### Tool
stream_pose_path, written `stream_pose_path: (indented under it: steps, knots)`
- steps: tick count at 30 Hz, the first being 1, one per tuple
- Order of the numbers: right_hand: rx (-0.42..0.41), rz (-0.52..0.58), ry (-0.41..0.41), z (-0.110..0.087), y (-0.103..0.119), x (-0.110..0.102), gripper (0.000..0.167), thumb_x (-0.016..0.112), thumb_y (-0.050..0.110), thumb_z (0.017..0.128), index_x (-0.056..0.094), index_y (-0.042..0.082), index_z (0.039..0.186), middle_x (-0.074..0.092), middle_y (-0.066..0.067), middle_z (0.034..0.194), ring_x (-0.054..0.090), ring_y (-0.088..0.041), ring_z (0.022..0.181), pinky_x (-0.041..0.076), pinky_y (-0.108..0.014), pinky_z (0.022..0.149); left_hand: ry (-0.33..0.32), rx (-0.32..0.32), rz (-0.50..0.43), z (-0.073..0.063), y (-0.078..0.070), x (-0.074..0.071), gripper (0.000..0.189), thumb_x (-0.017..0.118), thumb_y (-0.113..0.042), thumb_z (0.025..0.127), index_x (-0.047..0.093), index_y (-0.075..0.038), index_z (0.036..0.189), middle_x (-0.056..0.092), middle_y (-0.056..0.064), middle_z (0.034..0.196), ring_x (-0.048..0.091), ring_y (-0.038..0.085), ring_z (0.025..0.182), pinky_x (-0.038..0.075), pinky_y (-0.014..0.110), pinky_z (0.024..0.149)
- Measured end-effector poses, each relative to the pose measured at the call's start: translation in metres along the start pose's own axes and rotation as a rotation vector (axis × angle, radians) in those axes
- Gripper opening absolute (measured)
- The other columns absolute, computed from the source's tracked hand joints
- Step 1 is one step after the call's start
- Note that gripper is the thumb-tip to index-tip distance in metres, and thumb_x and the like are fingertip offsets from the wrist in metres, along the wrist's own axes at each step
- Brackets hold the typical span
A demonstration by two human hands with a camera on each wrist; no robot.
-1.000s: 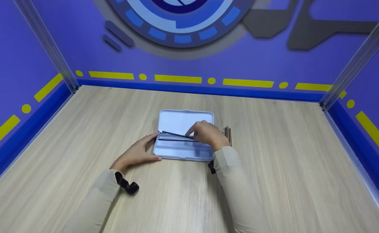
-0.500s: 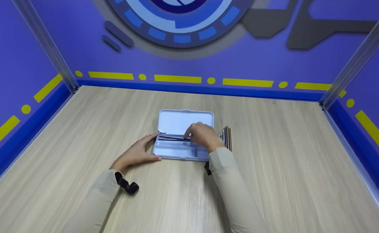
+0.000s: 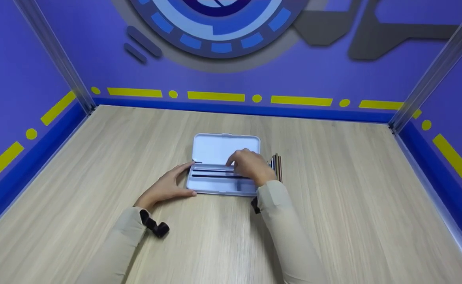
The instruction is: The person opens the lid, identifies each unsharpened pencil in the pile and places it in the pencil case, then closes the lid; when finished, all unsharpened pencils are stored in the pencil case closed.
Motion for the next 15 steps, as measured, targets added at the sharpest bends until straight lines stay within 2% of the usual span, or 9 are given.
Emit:
stream_pose_path:
  steps: [6,12,15]
  knots:
    - [0.138,0.051,-0.014,-0.010,-0.019,-0.005,0.029,0.064,0.000,0.085,0.072,0.006,0.112,0.071,-0.012,0.109,0.065,-0.022,0.092,0.056,-0.044,0.088,-0.005,0.009,-0.007,0.001,-0.002,-0.001,0.101,0.085,-0.045,0.064,0.035,-0.025,0.150,0.038,0.011,0.152,0.033,0.032,0.141,0.027,0.050,0.116]
    - [0.156,0.079,-0.070,-0.025,-0.042,-0.011,0.029,0.065,0.001,0.085,0.070,0.000,0.114,0.071,-0.016,0.101,0.065,-0.023,0.085,0.058,-0.041,0.078,0.000,0.005,0.009,0.000,-0.002,0.000,0.100,0.084,-0.046,0.066,0.035,-0.024,0.150,0.036,0.008,0.154,0.026,0.036,0.144,0.024,0.052,0.117]
    - [0.169,0.095,-0.100,-0.035,-0.056,-0.013,0.031,0.064,0.000,0.086,0.067,-0.003,0.116,0.071,-0.017,0.099,0.065,-0.023,0.084,0.058,-0.041,0.077,0.006,0.012,0.023,-0.001,-0.002,0.000,0.100,0.084,-0.046,0.067,0.034,-0.023,0.150,0.035,0.009,0.154,0.025,0.038,0.144,0.024,0.053,0.117]
Point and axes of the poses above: each hand's wrist, its own z-axis towards the middle knuckle, its own x-axis out of the palm, y = z × x, the point moved 7 cm from there along z, towards the middle knuckle
